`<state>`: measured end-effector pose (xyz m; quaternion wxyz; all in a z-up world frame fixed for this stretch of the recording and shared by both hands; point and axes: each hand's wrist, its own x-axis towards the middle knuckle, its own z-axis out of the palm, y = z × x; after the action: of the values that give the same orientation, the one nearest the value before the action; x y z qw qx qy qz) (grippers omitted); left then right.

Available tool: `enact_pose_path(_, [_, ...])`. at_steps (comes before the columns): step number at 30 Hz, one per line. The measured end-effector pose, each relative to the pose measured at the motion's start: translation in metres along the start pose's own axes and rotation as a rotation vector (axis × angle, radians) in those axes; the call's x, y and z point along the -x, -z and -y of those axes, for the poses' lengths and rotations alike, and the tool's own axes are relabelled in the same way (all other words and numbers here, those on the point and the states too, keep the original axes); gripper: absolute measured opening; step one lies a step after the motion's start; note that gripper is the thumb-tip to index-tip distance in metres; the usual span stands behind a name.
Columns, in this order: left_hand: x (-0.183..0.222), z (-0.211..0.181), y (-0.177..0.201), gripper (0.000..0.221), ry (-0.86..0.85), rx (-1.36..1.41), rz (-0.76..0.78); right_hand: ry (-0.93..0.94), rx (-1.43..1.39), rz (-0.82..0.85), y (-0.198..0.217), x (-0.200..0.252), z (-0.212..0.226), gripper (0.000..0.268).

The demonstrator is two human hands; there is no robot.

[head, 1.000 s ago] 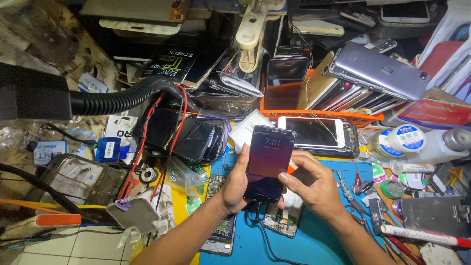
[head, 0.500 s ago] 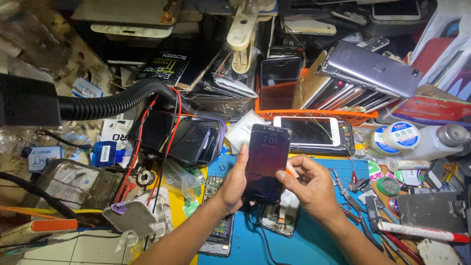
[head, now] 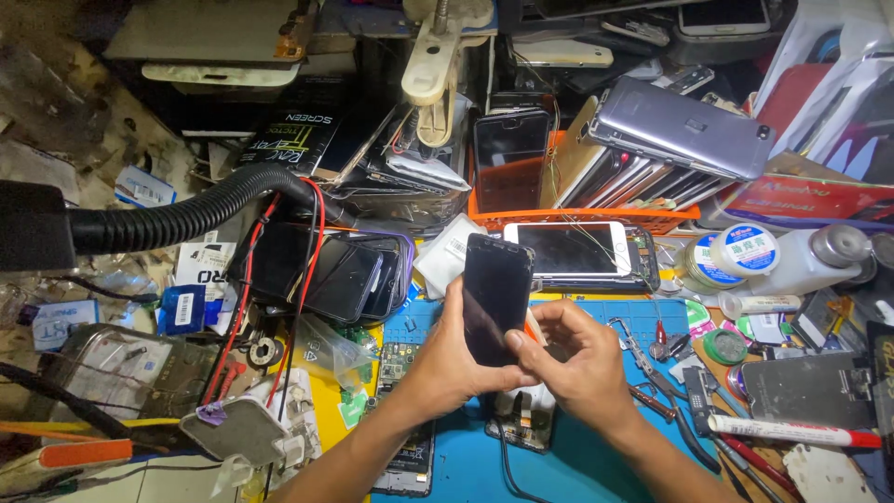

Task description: Repairing a smartphone by disassembling its components on a workbench.

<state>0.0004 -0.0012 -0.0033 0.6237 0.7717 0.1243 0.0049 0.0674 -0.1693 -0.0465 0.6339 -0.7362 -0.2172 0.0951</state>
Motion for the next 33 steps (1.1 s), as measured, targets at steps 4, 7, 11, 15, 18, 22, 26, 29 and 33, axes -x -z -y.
enact_pose_path(4, [-0.002, 0.010, 0.000, 0.102, 0.050, 0.025, 0.019, 0.039, -0.016, 0.046, 0.003, 0.003, 0.003, 0.024])
enact_pose_path(7, [-0.002, 0.008, 0.000, 0.074, -0.146, 0.354, 0.195, 0.089, -0.053, 0.057, 0.003, 0.004, 0.010, 0.028])
enact_pose_path(11, [-0.004, 0.016, -0.003, 0.063, -0.177, 0.347, 0.195, 0.020, -0.065, 0.031, 0.004, 0.005, 0.011, 0.024])
enact_pose_path(15, [-0.008, 0.031, -0.005, 0.061, -0.214, 0.348, 0.219, 0.001, -0.071, 0.046, 0.006, 0.004, 0.011, 0.024])
enact_pose_path(18, [-0.009, 0.032, -0.006, 0.062, -0.207, 0.372, 0.252, -0.020, -0.074, 0.070, 0.008, 0.003, 0.007, 0.025])
enact_pose_path(22, [-0.009, 0.029, -0.008, 0.060, -0.202, 0.320, 0.228, -0.070, -0.126, 0.081, 0.010, 0.000, 0.009, 0.026])
enact_pose_path(26, [-0.009, 0.025, -0.007, 0.072, -0.178, 0.143, 0.151, -0.122, -0.195, 0.079, 0.012, -0.003, -0.001, 0.022])
enact_pose_path(29, [-0.010, 0.023, -0.007, 0.074, -0.183, 0.072, 0.119, -0.170, -0.265, 0.107, 0.014, -0.006, -0.003, 0.019])
enact_pose_path(33, [-0.008, 0.020, -0.004, 0.079, -0.127, -0.061, 0.073, -0.171, -0.402, 0.155, 0.016, -0.009, -0.019, 0.014])
